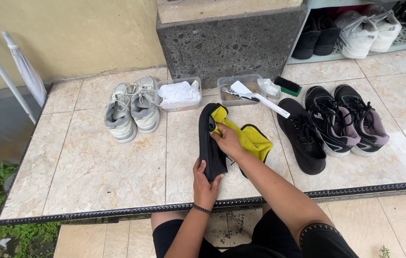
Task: The person is cleaning a black sneaker by untying the laces and wiping the surface with a yellow cloth.
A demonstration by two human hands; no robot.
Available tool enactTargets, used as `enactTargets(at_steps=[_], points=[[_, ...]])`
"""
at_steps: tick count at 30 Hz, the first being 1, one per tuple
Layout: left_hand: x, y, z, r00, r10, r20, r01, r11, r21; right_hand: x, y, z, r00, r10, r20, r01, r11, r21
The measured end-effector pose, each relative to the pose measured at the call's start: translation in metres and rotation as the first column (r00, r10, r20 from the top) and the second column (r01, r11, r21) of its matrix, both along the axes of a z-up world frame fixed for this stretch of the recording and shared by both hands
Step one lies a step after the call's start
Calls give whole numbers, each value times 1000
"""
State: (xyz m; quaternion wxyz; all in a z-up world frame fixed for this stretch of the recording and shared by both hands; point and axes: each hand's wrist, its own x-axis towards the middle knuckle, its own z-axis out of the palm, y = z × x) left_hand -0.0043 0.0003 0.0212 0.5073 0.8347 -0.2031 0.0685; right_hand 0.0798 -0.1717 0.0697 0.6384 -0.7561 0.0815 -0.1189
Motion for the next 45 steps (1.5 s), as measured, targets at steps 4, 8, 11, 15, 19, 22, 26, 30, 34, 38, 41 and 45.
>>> enactTargets(at_steps=[4, 8, 11, 15, 19, 22, 26, 30, 34, 38, 41, 45], points=[[-1, 0, -4, 1000, 11, 6, -11, 1000, 0, -24, -11, 9, 988, 145, 47, -142, 987, -72], [-1, -1, 0, 1000, 23, 16, -22, 999, -23, -31, -18, 1, 967, 247, 64, -242, 967, -79], [-2, -1, 3, 1000, 16, 22, -16, 1000, -4, -25, -34, -15, 962, 269, 45, -266, 962, -67], [-4, -2, 6, 999, 21, 31, -21, 1000, -3, 0, -46, -7, 992, -123, 11, 121, 985, 121], [-4, -2, 8, 999, 2, 46, -3, 999, 35, 21, -36, -30, 995, -44, -94, 43, 999, -11], [-3, -2, -1, 1000, 16, 4, -16, 1000, -9, 13, -30, -45, 986, 5, -168, -13, 999, -45], [0, -2, -4, 1000, 11, -4, -11, 1000, -19, -16, -57, -44, 969, 89, -231, -90, 996, 4], [-4, -1, 1, 1000, 14, 21, -13, 999, -32, -30, -71, -32, 971, -30, -237, 87, 968, 235], [-5, -2, 4, 998, 7, 59, -5, 1000, -24, -14, -64, 32, 945, -324, -33, 318, 897, 307], [-4, -1, -2, 996, 7, 84, -5, 1000, -24, 25, -47, 50, 953, -262, 150, 240, 958, 155], [-5, -1, -3, 995, 7, 99, -5, 1000, -18, 53, -38, 31, 978, -134, 162, 146, 987, -66], [-4, 0, -4, 996, -5, 94, 2, 1000, 30, 53, -21, 23, 996, 92, 1, -88, 946, -311]])
